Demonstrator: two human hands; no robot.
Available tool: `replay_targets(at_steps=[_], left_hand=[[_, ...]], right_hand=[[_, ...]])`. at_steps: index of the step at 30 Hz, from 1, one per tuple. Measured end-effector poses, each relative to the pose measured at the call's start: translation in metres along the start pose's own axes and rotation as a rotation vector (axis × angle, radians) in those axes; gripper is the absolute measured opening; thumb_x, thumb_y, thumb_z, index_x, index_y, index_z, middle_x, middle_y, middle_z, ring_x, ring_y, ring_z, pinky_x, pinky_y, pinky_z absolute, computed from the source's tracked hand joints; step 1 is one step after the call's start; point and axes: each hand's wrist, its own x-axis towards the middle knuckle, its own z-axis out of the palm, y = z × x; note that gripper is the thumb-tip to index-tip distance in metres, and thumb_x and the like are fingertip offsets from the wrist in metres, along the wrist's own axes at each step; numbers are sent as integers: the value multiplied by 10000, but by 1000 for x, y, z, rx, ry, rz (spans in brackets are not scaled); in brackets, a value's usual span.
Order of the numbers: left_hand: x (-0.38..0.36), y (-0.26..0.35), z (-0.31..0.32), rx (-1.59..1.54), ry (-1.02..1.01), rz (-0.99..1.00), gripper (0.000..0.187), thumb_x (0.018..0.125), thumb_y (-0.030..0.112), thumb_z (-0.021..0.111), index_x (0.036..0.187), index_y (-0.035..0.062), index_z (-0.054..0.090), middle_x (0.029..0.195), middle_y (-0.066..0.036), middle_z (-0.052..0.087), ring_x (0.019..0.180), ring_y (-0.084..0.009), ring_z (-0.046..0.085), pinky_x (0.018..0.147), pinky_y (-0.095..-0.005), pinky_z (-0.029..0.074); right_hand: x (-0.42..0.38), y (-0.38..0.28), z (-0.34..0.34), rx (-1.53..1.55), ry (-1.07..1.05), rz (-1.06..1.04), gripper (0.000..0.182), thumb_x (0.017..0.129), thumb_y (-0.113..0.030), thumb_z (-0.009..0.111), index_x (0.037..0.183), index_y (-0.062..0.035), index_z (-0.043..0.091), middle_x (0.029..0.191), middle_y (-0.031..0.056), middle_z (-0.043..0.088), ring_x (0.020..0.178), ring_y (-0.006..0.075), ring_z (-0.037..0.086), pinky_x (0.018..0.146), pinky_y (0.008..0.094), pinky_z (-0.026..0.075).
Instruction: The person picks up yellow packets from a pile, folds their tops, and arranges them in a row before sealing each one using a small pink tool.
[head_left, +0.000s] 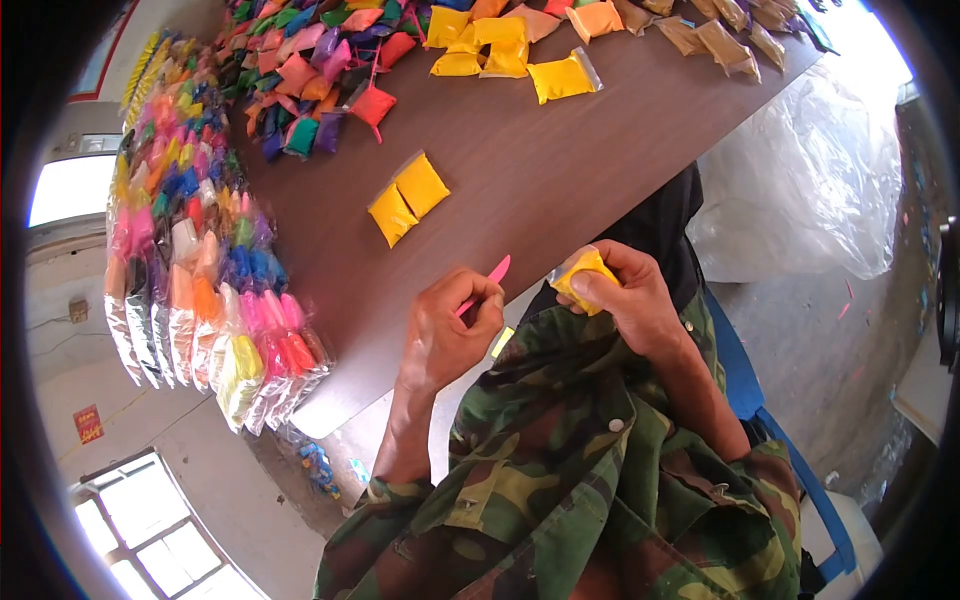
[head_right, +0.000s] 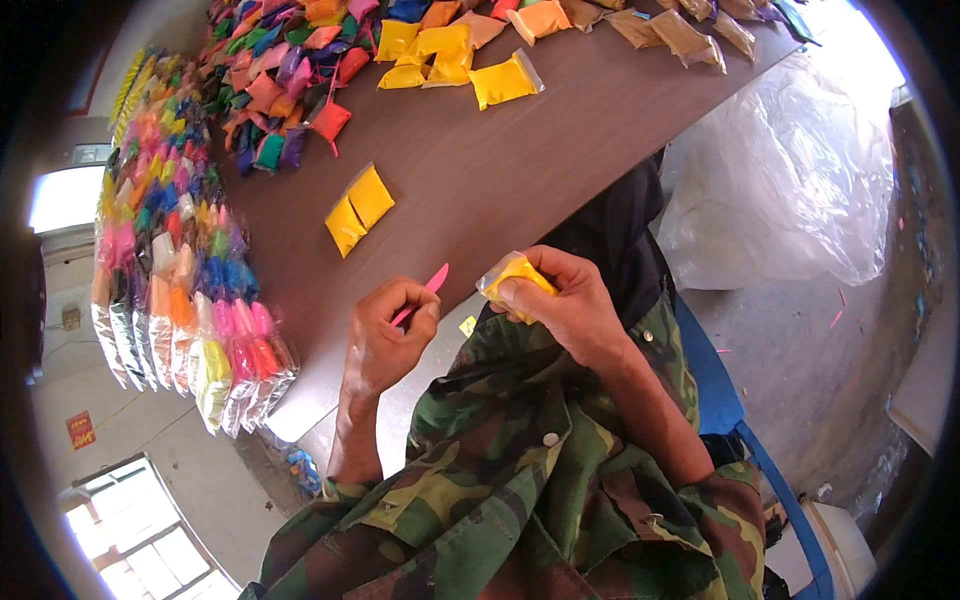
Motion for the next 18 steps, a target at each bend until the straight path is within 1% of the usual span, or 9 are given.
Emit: replay_targets(at_steps=[2, 5, 7, 10, 13, 16, 18], left_hand=[[-2, 1, 0, -7, -28, 10, 56, 946, 4, 719, 983, -13, 757, 889, -75, 726, 772, -113, 648, 700, -291, 518], [-2, 2, 1, -4, -46, 42, 81, 938, -7, 718, 1003, -18, 765, 894, -89, 724, 759, -128, 647, 696, -293, 513], [-2, 3, 1, -24, -51, 47, 95, 935, -14, 719, 1015, -21, 770, 890, -98, 722, 740, -147, 645, 689, -298, 511], [1, -2, -3, 73, -194, 133, 102, 938, -25, 729, 1029, -28, 774, 897, -107, 728, 733, -173, 654, 687, -309, 517], [1, -2, 1, 152, -187, 75, 128, 937, -31, 749, 1061, -28, 783, 928, -120, 742, 739, -202, 668, 691, -311, 526], [4, 1, 12, 37, 10, 209, 154, 940, -30, 768, 1091, -20, 796, 967, -115, 757, 781, -178, 685, 707, -293, 530], [4, 6, 9, -17, 1, 149, 158, 949, -29, 770, 1103, -13, 803, 984, -102, 760, 808, -155, 687, 718, -283, 533]], right_hand=[[0, -1, -1, 56, -9, 4, 151, 1043, -135, 722, 1136, -20, 751, 1029, 64, 769, 892, 122, 728, 818, 289, 577], [-1, -3, -1, 90, -18, 8, 189, 1047, -160, 752, 1159, -8, 765, 1004, 50, 773, 893, 87, 695, 820, 259, 546], [0, -1, -1, 42, -18, 2, 166, 1046, -147, 734, 1145, -15, 756, 1011, 60, 766, 886, 106, 698, 808, 278, 554], [1, 1, 1, 13, -30, 4, 155, 1043, -139, 729, 1137, -19, 750, 1001, 64, 759, 863, 112, 682, 793, 284, 545], [1, 0, 1, 11, -28, 4, 155, 1040, -138, 731, 1135, -17, 748, 987, 63, 756, 849, 106, 664, 788, 278, 532], [0, 0, 1, -5, -29, 9, 158, 1041, -140, 729, 1134, -13, 746, 991, 64, 758, 851, 106, 664, 791, 275, 528], [1, 0, 1, -20, -35, 15, 162, 1042, -140, 726, 1138, -11, 746, 998, 62, 760, 858, 103, 667, 797, 274, 530]])
